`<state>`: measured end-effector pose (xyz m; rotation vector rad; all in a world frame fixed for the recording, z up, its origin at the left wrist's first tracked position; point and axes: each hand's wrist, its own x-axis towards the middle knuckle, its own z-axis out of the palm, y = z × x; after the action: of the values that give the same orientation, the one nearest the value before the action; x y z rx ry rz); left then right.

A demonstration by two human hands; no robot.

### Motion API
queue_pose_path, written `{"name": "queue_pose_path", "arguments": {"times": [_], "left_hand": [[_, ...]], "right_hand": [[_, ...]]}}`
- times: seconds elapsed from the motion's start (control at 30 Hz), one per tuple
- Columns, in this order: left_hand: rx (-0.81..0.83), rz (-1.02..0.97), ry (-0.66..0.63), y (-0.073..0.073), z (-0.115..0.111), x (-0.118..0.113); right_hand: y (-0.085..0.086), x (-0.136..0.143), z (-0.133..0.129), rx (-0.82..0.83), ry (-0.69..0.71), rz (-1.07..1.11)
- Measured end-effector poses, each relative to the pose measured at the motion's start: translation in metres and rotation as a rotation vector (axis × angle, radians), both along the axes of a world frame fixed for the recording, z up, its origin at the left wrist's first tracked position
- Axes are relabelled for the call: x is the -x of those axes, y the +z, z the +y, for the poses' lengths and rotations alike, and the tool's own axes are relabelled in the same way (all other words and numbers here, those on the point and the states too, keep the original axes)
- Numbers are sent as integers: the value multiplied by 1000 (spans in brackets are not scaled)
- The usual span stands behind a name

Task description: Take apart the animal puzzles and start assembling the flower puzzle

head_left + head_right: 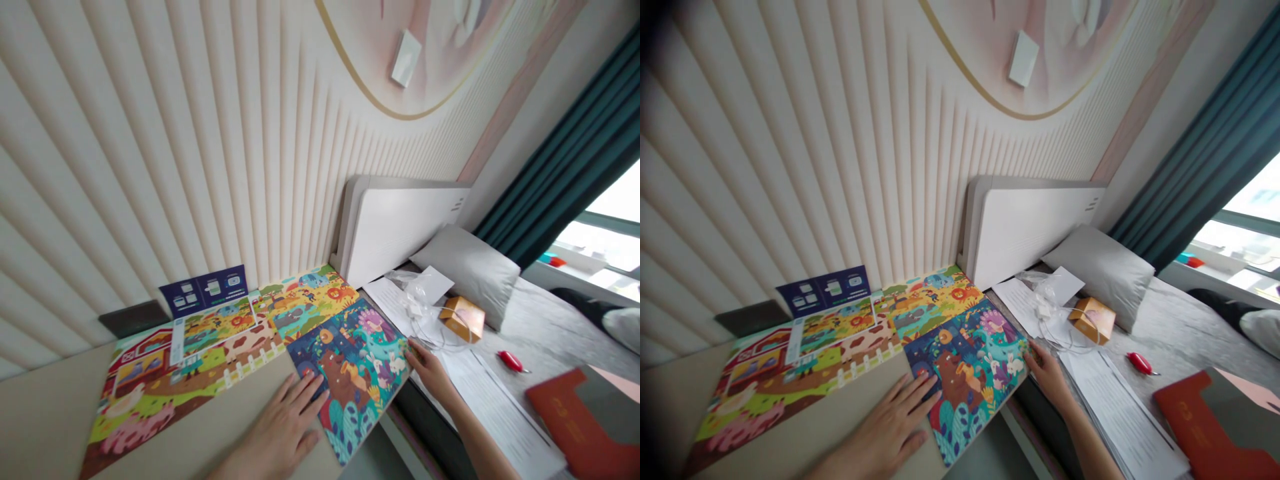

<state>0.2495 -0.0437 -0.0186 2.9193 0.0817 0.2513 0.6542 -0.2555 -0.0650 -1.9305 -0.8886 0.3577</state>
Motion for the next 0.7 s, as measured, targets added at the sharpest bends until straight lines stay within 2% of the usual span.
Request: {"name": "queue_pose_path", "arguments": {"times": [0.2,0.43,0.6,0.7], "left_hand": [[-26,-19,8,-2,0,0],[-111,-65,9,-6,2,-1],[-213,-76,-13,-9,6,-5],[-301,-148,-25,-14,11,-8]], "right_hand": [[3,1,4,52,-24,-32],[4,-6,10,3,74,101],[16,-10,11,38,152,209],[19,-8,10,45,211,236]]}}
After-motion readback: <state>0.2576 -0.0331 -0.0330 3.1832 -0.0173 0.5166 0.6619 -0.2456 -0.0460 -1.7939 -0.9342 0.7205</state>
